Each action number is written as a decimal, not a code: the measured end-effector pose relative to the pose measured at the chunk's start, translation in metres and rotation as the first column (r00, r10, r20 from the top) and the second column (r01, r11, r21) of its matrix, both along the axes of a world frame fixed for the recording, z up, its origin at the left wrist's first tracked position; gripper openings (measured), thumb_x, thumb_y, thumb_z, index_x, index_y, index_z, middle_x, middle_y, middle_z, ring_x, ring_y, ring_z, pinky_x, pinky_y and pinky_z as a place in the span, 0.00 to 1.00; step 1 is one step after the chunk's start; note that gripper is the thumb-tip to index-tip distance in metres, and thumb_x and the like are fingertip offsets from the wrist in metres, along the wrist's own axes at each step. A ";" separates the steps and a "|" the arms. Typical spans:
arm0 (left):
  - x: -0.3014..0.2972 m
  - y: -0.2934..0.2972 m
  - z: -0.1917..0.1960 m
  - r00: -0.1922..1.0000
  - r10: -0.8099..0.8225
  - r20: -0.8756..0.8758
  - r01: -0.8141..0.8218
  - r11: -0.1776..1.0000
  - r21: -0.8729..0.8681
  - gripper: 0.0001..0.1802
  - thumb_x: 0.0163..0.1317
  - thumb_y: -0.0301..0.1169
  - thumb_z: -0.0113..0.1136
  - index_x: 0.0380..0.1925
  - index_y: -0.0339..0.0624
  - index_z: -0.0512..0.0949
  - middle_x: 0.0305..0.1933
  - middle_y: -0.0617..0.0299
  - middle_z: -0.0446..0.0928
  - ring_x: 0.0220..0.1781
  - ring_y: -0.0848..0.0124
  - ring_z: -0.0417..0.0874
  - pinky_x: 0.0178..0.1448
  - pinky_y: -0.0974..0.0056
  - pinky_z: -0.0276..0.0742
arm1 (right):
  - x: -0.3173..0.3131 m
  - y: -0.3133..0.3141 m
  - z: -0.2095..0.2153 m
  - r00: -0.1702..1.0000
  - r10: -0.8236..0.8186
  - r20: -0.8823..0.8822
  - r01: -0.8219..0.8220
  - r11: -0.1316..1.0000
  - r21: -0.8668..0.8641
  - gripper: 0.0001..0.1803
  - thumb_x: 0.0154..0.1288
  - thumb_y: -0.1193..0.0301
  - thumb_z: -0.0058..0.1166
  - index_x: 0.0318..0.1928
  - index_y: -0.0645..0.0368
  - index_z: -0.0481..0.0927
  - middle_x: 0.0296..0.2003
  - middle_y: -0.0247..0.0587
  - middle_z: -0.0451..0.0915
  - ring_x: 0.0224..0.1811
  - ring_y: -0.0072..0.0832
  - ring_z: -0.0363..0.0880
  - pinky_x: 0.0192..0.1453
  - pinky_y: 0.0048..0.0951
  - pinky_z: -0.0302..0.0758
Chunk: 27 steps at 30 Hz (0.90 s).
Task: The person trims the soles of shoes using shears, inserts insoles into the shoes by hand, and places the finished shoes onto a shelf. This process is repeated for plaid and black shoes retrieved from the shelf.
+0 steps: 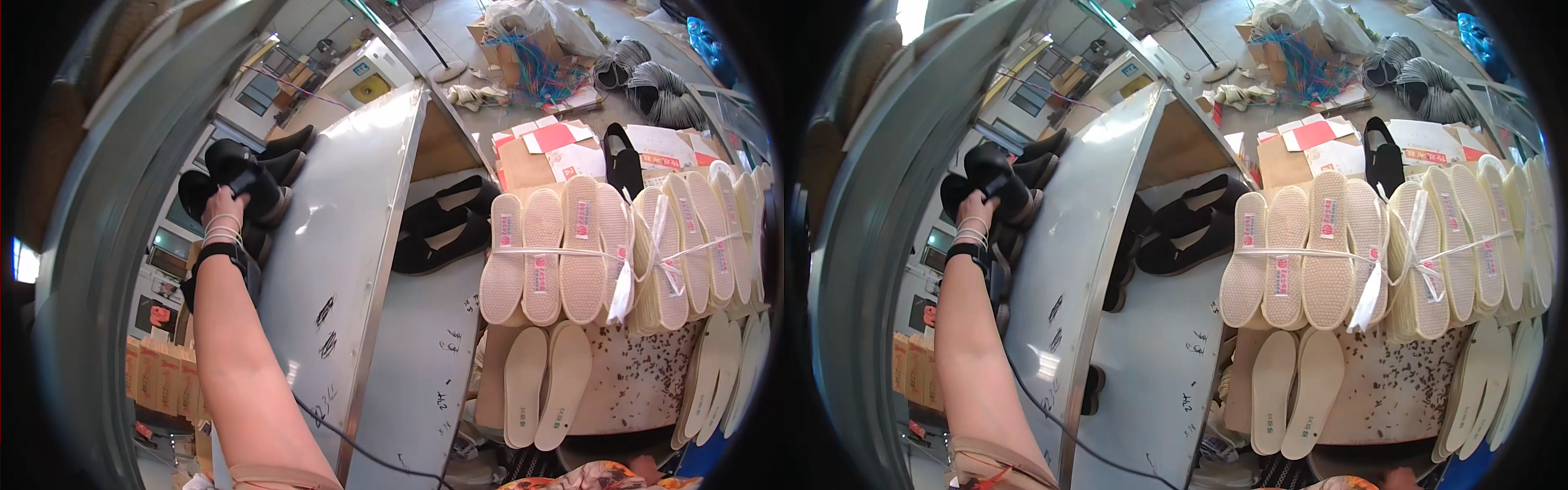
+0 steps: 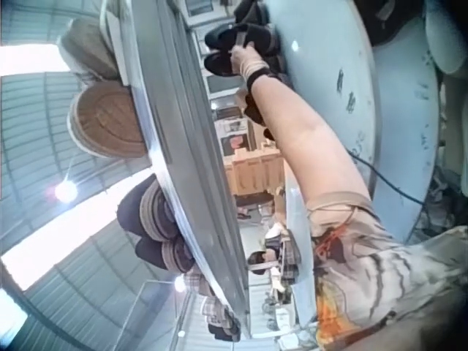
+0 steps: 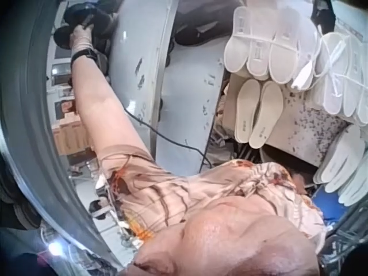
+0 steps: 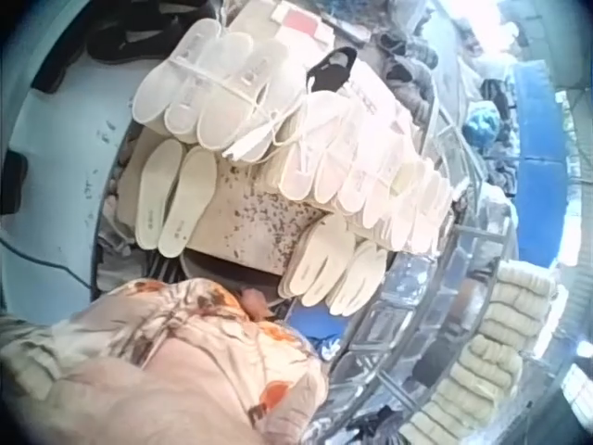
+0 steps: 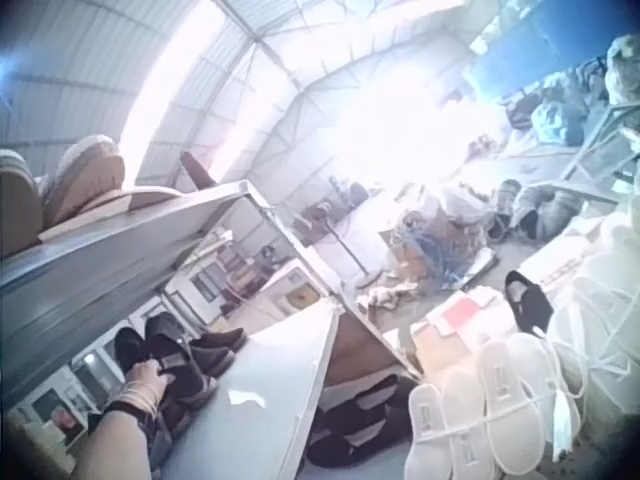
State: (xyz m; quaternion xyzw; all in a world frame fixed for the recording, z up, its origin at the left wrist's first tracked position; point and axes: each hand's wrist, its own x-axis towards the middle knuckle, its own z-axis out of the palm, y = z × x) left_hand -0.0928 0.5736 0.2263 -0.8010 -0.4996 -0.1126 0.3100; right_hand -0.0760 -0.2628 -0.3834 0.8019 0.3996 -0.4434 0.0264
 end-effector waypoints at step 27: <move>-0.017 -0.702 -0.215 -0.147 -0.836 0.529 0.064 -0.542 -0.838 0.22 0.53 0.30 0.63 0.49 0.37 0.72 0.44 0.54 0.77 0.42 0.63 0.79 0.47 0.64 0.75 | -0.001 -0.023 0.169 0.928 -0.296 -0.225 0.356 0.533 0.768 0.12 0.52 0.68 0.51 0.39 0.58 0.75 0.33 0.49 0.78 0.38 0.43 0.77 0.41 0.42 0.73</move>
